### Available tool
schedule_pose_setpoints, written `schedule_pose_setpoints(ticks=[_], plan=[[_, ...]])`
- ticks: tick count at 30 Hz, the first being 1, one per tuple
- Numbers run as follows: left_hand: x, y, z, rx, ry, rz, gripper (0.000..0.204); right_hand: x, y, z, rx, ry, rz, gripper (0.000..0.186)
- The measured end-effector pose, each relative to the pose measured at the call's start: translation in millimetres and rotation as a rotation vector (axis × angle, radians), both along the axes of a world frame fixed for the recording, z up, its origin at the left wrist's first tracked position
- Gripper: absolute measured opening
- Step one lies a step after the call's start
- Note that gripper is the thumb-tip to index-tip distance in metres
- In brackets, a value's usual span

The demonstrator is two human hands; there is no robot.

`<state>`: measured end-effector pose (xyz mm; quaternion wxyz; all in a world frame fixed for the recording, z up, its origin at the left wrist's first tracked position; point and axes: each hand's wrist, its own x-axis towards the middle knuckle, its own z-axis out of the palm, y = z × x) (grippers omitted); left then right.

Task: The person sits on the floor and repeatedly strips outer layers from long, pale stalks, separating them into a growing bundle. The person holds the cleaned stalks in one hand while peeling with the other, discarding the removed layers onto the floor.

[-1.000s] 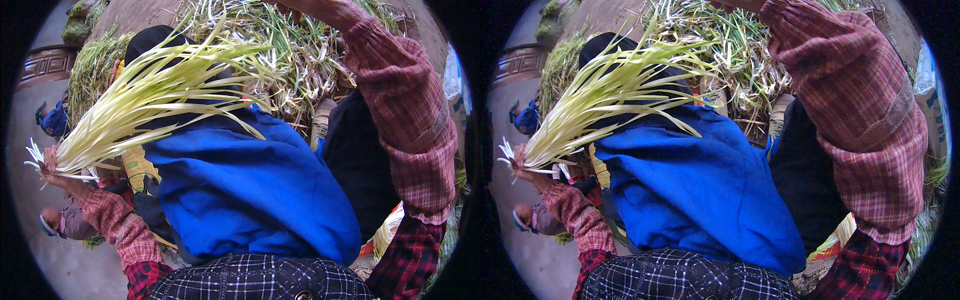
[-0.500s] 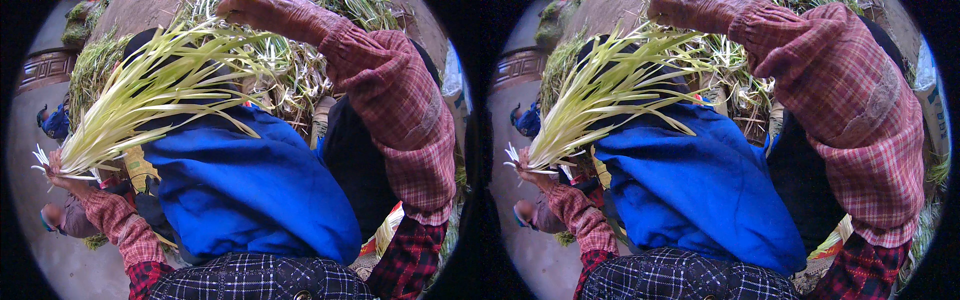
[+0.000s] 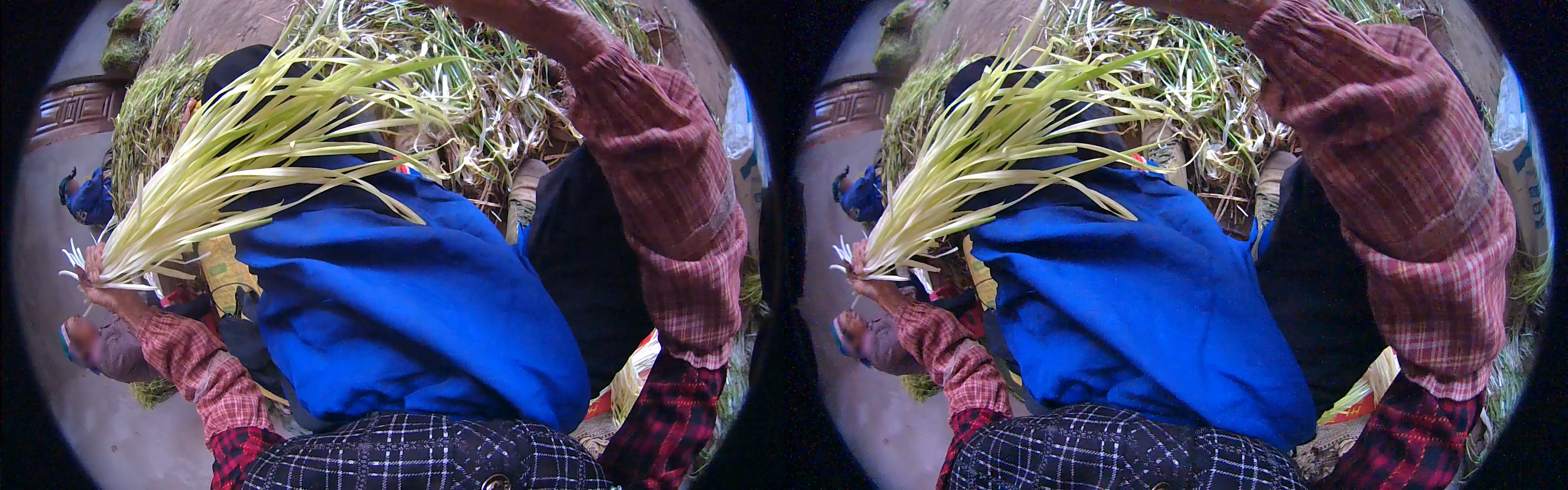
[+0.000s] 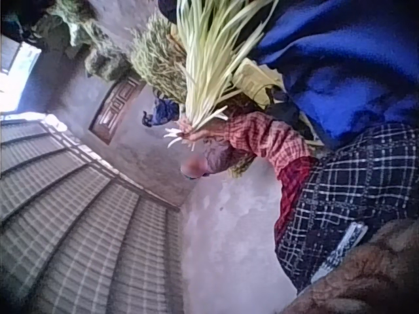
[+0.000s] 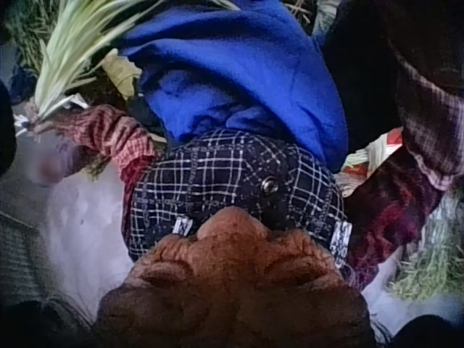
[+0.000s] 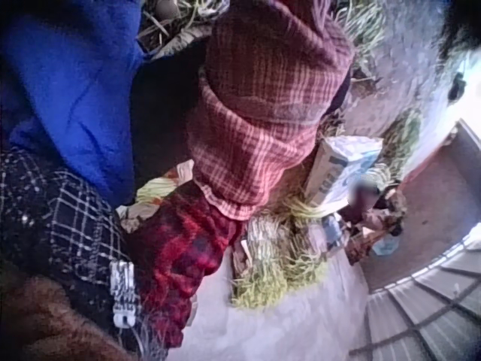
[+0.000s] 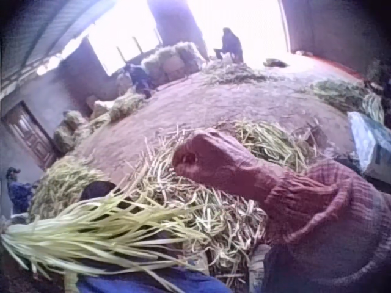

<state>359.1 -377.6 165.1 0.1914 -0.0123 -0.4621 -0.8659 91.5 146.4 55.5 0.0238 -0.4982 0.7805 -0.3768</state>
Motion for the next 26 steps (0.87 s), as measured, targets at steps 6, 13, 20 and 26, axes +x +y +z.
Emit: schedule_pose_setpoints(ticks=[6, 13, 20, 26], plan=[[12, -16, 9, 0.015, -0.084, -0.06, 0.032, 4, -4, -11, -0.01, 0.065, 0.003, 0.022], [14, -14, -1, 0.099, -0.063, -0.041, 0.031, 5, -2, -14, 0.223, -0.015, -0.046, 0.025], [7, 6, -4, 0.185, -0.005, -0.018, 0.031, 6, -6, -6, 0.072, -0.202, -0.063, 0.039], [11, -19, -4, 0.124, -0.035, 0.025, 0.031, 2, -32, -31, -0.029, -0.201, -0.069, 0.027]])
